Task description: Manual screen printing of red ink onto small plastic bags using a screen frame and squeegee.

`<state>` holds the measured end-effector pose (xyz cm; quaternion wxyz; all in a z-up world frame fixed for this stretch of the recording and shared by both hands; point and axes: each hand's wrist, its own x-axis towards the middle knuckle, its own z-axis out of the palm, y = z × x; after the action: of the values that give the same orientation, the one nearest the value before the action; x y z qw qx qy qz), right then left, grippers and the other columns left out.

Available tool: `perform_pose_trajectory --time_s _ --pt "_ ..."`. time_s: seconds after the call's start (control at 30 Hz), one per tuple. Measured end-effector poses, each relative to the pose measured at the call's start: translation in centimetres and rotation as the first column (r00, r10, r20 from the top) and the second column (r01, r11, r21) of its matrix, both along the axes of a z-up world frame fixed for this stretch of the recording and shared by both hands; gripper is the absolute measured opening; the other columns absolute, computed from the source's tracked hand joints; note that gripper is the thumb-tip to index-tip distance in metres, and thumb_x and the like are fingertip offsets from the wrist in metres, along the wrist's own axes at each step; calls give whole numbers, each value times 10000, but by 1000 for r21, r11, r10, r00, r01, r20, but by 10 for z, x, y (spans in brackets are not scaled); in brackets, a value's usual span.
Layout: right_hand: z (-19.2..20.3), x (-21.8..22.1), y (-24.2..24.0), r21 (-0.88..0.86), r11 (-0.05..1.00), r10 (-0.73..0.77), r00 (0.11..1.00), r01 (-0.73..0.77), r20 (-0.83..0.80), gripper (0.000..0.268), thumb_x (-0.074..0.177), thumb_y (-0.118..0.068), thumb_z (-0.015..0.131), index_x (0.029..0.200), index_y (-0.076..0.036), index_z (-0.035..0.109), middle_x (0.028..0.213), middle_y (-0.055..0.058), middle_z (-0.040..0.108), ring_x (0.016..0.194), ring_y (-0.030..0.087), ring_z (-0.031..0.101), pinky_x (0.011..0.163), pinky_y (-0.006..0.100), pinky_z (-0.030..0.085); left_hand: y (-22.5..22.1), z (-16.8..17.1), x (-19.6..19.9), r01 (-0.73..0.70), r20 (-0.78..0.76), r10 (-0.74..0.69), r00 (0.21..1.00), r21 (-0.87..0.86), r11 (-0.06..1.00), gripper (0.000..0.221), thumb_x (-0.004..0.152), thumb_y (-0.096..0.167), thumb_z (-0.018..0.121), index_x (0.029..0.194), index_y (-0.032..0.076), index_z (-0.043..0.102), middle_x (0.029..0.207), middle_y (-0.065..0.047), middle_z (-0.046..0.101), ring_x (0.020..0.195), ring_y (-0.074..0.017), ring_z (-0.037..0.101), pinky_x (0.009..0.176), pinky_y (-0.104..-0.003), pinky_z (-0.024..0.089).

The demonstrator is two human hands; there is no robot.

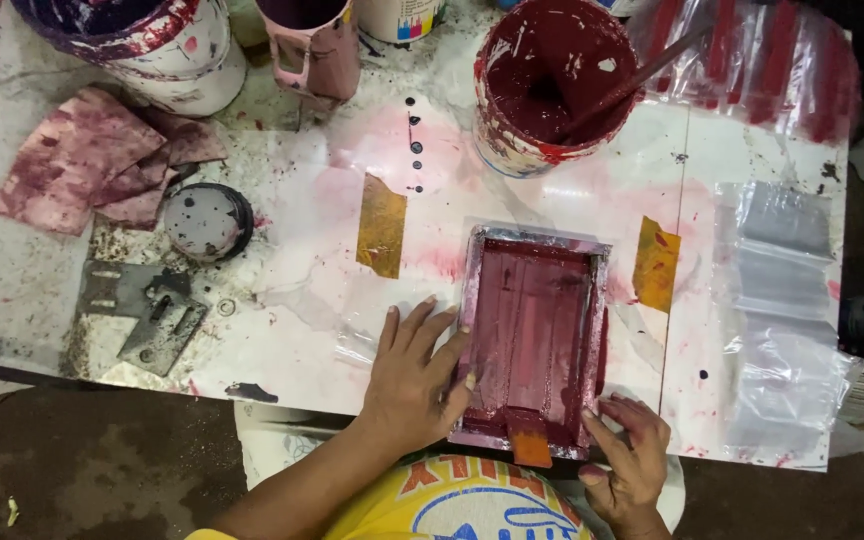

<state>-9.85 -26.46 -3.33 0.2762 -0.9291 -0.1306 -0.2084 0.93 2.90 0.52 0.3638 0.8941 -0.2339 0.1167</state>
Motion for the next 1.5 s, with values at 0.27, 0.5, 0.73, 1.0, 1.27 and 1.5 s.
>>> perform_pose_trajectory --time_s 0.27,0.5,0.73,1.0,1.27,1.5 --pt "-5 0 -3 5 1000 4 1000 -4 11 682 999 -608 375 1209 -62 724 1177 204 626 1170 390 634 1052 503 488 1 -1 0 21 -9 -21 1000 14 1000 408 872 255 642 1233 69 601 1326 -172 589 1342 -434 492 1085 -715 338" --pt "-1 1 -1 9 1000 17 1000 -17 26 651 1006 -582 392 1212 -58 719 1183 214 630 1148 383 629 1036 521 499 1 -4 -1 26 -42 -25 999 36 999 472 842 262 630 1272 73 597 1345 -175 596 1360 -425 474 1106 -721 306" --pt "-3 4 1 24 999 25 996 -28 88 591 1010 -543 437 1202 -61 719 1171 220 648 1152 405 625 1024 504 517 -1 -2 -1 -20 16 19 1000 56 998 384 859 282 637 1203 111 618 1346 -171 594 1345 -438 493 1065 -722 353" --pt "-26 3 -10 -38 999 -8 993 13 120 609 1008 -637 381 1235 -193 731 1302 189 595 1306 431 524 1049 535 478 -3 -15 -6 -42 117 38 992 29 999 416 918 323 576 1219 51 667 1325 -232 610 1321 -474 498 1077 -735 323" --pt "-7 -3 -2 170 985 -21 980 -14 199 717 979 -725 392 1273 -146 698 1411 205 508 1370 412 470 1152 507 347 -7 -34 -6 -104 263 87 961 50 993 409 948 441 533 1153 125 689 1274 -177 617 1277 -461 550 1034 -680 364" --pt "-18 -45 -11 390 900 -258 958 192 123 375 1038 -187 525 1349 2 616 1419 218 450 1348 362 487 1174 496 341 -7 -42 -6 -117 243 120 963 -29 993 477 901 411 583 1264 104 620 1370 -208 556 1318 -470 517 1051 -682 376"
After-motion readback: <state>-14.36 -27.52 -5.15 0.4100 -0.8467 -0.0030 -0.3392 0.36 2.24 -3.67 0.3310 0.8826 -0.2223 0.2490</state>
